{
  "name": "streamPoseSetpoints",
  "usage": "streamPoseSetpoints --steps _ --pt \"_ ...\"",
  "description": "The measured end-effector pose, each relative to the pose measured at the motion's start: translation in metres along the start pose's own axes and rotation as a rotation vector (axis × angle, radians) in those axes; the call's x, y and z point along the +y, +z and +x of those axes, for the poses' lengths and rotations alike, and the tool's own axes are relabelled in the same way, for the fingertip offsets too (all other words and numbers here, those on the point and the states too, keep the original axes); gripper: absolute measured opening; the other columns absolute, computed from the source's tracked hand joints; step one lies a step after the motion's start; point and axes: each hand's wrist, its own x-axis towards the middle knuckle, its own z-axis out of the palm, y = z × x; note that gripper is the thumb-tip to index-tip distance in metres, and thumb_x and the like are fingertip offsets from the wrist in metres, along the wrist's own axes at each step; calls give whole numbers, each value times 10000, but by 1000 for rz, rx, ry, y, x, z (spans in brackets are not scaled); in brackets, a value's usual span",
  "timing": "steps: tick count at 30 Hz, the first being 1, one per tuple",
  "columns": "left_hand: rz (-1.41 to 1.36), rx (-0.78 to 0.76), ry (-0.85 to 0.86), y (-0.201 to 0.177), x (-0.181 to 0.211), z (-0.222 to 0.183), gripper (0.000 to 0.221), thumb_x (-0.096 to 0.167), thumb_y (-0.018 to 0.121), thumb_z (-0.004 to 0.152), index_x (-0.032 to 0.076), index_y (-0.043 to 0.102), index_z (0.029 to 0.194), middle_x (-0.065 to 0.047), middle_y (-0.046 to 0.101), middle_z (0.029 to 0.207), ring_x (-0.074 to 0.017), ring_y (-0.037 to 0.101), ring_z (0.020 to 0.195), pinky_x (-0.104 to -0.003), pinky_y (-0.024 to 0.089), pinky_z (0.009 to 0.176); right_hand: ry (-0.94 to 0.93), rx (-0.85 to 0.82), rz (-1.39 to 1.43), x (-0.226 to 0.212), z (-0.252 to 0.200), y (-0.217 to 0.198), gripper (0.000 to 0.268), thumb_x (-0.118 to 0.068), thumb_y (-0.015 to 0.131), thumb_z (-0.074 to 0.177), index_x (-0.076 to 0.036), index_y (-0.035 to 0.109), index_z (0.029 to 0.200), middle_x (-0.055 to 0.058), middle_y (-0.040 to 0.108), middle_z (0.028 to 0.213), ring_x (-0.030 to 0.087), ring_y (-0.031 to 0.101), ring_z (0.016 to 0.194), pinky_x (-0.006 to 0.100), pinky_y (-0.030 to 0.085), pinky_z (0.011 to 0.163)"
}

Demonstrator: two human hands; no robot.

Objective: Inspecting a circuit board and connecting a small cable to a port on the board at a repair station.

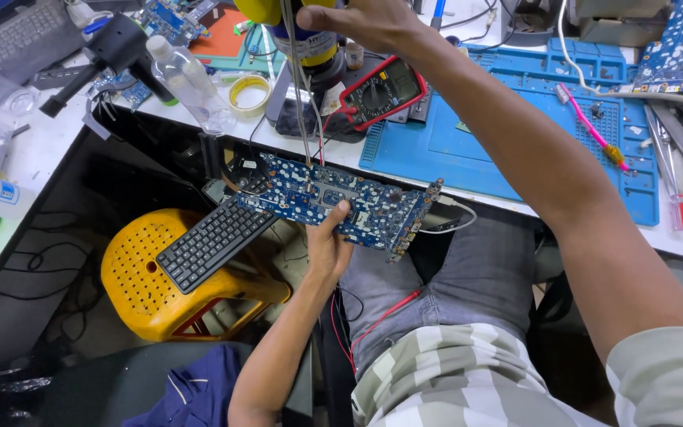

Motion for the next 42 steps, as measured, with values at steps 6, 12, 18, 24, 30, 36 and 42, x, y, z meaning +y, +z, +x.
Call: streamPoseSetpoints --steps 6,12,18,24,30,36,42 --pt "-2 22 -5 3 5 -1 824 28 784 735 84 382 1452 -175 577 1311 -352 564 1233 -539 472 1087 -4 108 29 5 -24 -6 948 -857 232 1020 -36 451 1440 273 583 1307 387 641 1090 488 572 850" --pt "5 40 17 1 4 2 690 22 788 748 66 452 1348 -152 609 1227 -332 598 1159 -502 506 1042 -136 47 -224 -26 -79 -45 683 -527 409 1177 30 423 1573 313 510 1547 469 498 1395 608 441 1094" --pt "44 5 15 -6 -1 4 711 58 797 777 95 413 1375 -126 601 1186 -307 607 1119 -479 529 980 -145 -339 -536 -9 -117 -56 1024 -565 838 822 -14 456 1596 251 451 1567 430 384 1445 612 351 1161" --pt "13 9 19 1 2 3 756 38 798 751 95 409 1397 -136 595 1248 -320 586 1180 -500 496 1054 -189 -409 -667 1 -111 -47 889 -435 830 863 -30 472 1569 223 555 1441 380 519 1308 508 504 1055" --pt "1 34 9 2 2 4 780 18 777 751 98 412 1435 -145 591 1306 -323 570 1227 -509 477 1086 -113 -461 -535 -13 -108 -43 910 -537 807 873 -5 477 1533 239 582 1404 362 558 1213 475 514 1002" --pt "-6 -7 22 0 2 2 752 15 783 761 87 408 1410 -153 597 1274 -332 581 1207 -509 485 1075 -5 -501 -435 -23 -105 -43 974 -546 796 874 22 426 1574 247 540 1452 368 513 1260 482 491 1016" --pt "-33 6 21 -1 1 1 797 -9 768 760 94 393 1456 -154 582 1323 -333 569 1239 -508 478 1090 37 -508 -341 -37 -103 -40 969 -556 783 880 10 413 1574 237 541 1440 360 511 1239 475 491 984"
